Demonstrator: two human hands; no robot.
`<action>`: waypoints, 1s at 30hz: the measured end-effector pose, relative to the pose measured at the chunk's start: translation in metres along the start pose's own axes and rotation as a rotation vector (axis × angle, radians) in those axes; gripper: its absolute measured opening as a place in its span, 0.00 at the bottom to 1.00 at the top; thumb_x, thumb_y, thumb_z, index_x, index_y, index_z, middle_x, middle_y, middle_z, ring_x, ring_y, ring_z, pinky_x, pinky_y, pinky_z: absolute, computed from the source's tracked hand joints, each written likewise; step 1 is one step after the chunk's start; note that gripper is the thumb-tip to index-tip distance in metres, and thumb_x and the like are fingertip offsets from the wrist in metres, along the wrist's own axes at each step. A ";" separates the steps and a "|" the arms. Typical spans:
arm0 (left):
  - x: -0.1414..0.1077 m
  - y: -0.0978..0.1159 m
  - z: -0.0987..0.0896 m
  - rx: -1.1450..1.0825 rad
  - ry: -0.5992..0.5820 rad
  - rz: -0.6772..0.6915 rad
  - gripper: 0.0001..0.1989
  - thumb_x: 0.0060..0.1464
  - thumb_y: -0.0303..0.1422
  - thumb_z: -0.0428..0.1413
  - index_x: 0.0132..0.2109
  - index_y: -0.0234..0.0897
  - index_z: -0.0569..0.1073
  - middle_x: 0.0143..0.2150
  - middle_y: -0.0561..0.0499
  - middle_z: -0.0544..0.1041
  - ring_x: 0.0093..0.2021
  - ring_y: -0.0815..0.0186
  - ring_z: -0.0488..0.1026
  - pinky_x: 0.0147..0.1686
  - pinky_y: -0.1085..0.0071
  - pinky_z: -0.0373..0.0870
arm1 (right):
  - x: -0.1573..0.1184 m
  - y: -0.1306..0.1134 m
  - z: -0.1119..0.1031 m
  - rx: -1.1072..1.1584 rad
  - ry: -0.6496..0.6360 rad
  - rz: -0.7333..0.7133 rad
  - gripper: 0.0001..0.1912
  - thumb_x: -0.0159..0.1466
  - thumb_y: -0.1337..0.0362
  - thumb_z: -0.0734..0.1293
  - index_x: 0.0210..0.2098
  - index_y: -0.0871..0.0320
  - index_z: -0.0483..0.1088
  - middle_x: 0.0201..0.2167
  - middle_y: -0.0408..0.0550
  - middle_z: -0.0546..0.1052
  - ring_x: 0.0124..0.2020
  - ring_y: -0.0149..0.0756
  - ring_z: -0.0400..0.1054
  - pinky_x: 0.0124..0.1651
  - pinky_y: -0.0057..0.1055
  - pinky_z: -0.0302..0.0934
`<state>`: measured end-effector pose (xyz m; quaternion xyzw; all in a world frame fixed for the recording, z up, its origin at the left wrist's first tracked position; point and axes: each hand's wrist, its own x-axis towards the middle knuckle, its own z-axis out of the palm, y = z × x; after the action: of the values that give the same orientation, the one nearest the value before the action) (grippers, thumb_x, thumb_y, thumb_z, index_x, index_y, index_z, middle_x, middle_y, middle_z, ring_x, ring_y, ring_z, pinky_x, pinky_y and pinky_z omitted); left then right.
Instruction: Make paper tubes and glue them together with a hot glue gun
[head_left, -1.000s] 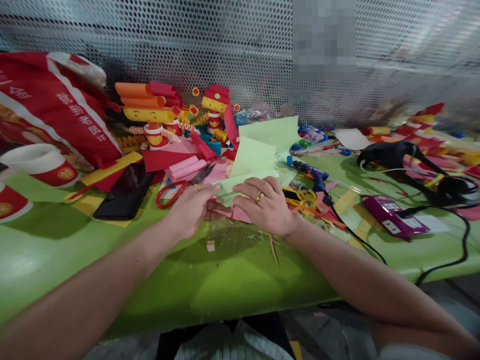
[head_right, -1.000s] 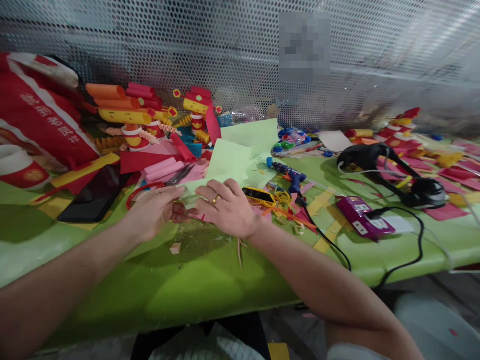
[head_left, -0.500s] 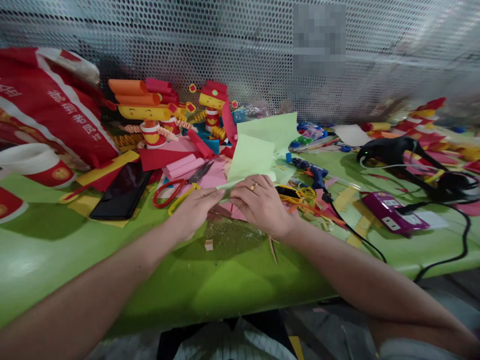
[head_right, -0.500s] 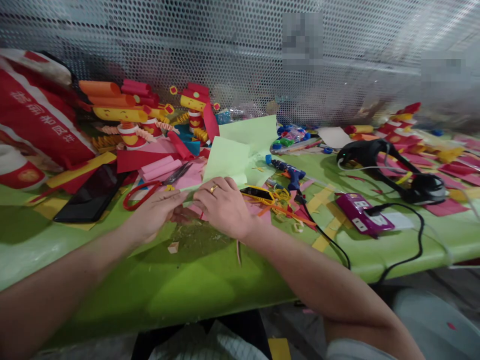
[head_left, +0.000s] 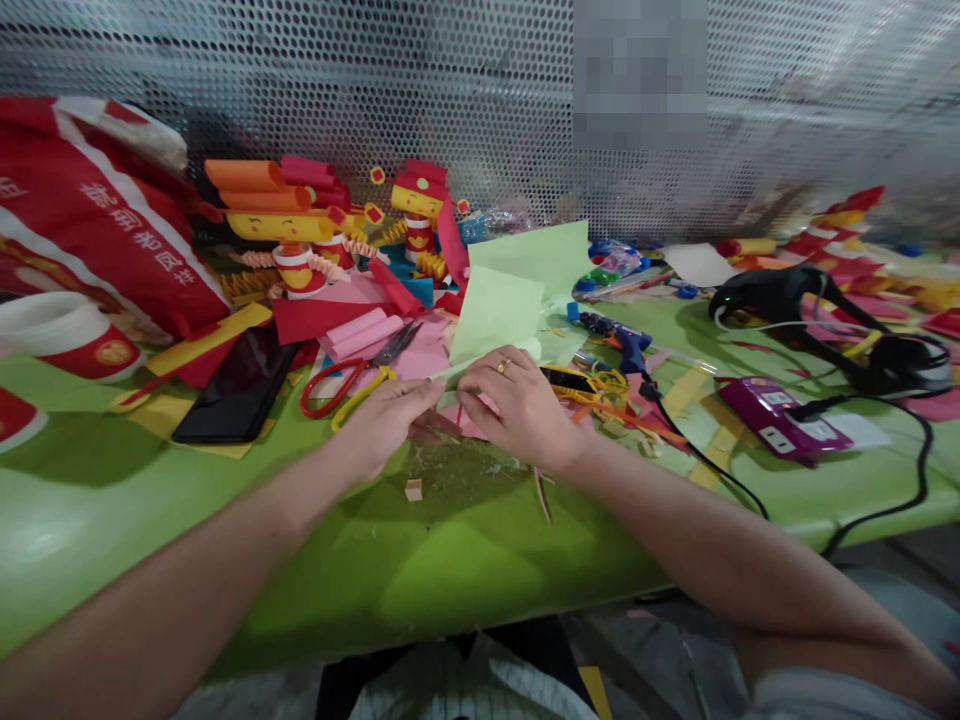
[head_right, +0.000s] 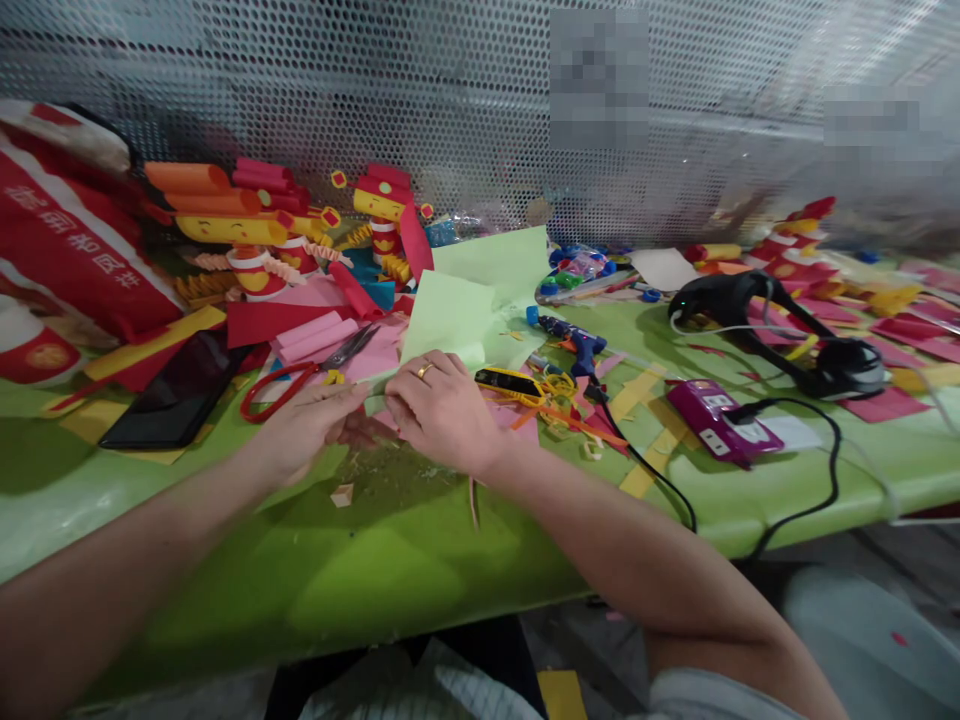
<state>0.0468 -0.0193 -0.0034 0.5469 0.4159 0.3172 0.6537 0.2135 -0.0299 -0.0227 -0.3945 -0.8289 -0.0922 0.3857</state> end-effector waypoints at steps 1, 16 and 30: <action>0.000 0.001 0.001 0.006 0.006 -0.002 0.15 0.46 0.44 0.58 0.26 0.35 0.74 0.24 0.47 0.76 0.28 0.61 0.76 0.26 0.70 0.69 | 0.000 0.000 0.000 -0.006 0.013 -0.008 0.09 0.62 0.67 0.59 0.28 0.58 0.68 0.29 0.49 0.76 0.34 0.37 0.64 0.41 0.34 0.59; 0.001 0.002 0.001 0.140 0.041 0.008 0.14 0.40 0.42 0.62 0.22 0.34 0.75 0.23 0.50 0.77 0.28 0.66 0.75 0.32 0.72 0.70 | 0.000 0.000 0.001 0.011 0.050 0.014 0.06 0.62 0.66 0.60 0.31 0.57 0.67 0.29 0.49 0.75 0.34 0.40 0.65 0.39 0.37 0.59; 0.002 0.002 -0.014 -0.011 0.143 0.027 0.12 0.44 0.38 0.62 0.30 0.32 0.75 0.26 0.49 0.79 0.28 0.66 0.77 0.28 0.74 0.70 | 0.000 0.053 -0.047 0.226 0.230 0.231 0.07 0.56 0.59 0.68 0.29 0.54 0.67 0.32 0.46 0.69 0.39 0.39 0.65 0.44 0.40 0.58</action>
<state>0.0356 -0.0107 -0.0031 0.5247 0.4525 0.3667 0.6209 0.2786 -0.0157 0.0019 -0.4282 -0.7337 0.0018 0.5275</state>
